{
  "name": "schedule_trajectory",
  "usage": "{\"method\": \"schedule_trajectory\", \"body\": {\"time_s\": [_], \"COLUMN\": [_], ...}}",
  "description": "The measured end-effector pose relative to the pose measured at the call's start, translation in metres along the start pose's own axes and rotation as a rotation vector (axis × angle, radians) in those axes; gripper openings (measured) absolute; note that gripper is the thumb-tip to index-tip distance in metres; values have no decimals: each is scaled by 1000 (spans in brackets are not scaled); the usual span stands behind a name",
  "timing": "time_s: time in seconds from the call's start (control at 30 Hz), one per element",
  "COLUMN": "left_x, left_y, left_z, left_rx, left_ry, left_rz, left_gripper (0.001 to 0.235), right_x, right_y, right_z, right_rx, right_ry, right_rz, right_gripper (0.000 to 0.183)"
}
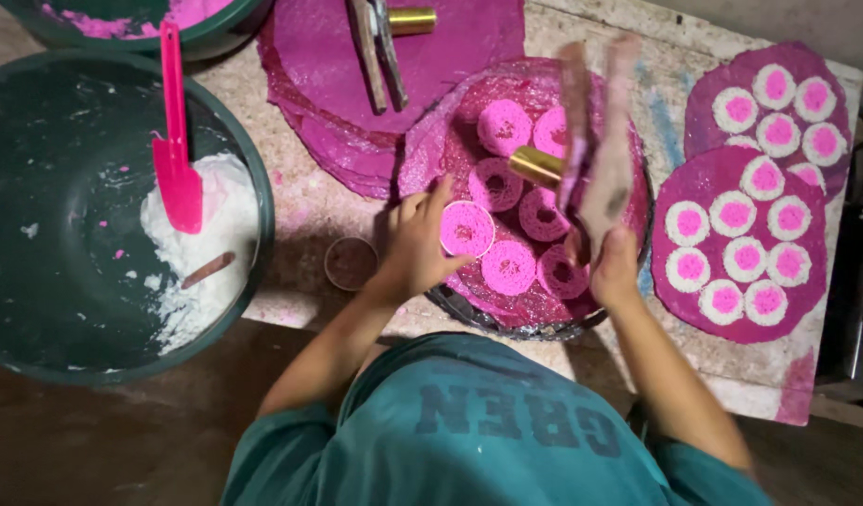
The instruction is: The person scoops pink and white powders into a handheld press, then presses them onto a glittery pink sheet to form two-toned circular shapes. The finished circles are arranged on a tray nearby.
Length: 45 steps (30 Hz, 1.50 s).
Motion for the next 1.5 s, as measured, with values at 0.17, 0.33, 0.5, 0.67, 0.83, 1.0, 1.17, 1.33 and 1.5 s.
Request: {"method": "schedule_trajectory", "body": {"time_s": [0.17, 0.33, 0.5, 0.67, 0.83, 1.0, 1.17, 1.33, 1.5], "left_x": [-1, 2, 10, 46, 92, 121, 125, 104, 62], "left_y": [-8, -4, 33, 68, 76, 78, 82, 84, 89], "left_z": [-8, -10, 16, 59, 75, 86, 102, 105, 74], "left_rx": [-78, -27, 181, 36, -103, -145, -150, -49, 107], "left_ry": [55, 17, 80, 161, 211, 336, 337, 230, 144], "left_rz": [43, -20, -225, -253, -141, -21, -42, -112, -219], "left_gripper": [121, 121, 112, 116, 120, 124, 123, 114, 86], "right_x": [38, 59, 33, -60, -235, -350, -367, -334, -304], "right_y": [-5, 5, 4, 0, -39, -76, -118, -230, -251], "right_z": [-15, -16, -5, 16, 3, -48, -59, -56, -44], "right_rx": [-257, -275, -203, 333, 645, 960, 1323, 992, 891], "right_ry": [26, -9, 8, 58, -31, -119, -241, -138, -171], "right_rz": [-117, -215, -122, -136, -143, -242, -244, 1, 42], "right_gripper": [76, 78, 74, 66, 45, 69, 43, 104, 95]}}
Point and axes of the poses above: each hand's wrist, its own x-axis away from the middle knuckle, its own y-axis out of the back of the hand, z = x × y, the point moved 7 cm from there along -x, towards the middle knuckle, and after that the axes turned 2 degrees about z, right-handed, at the moved point
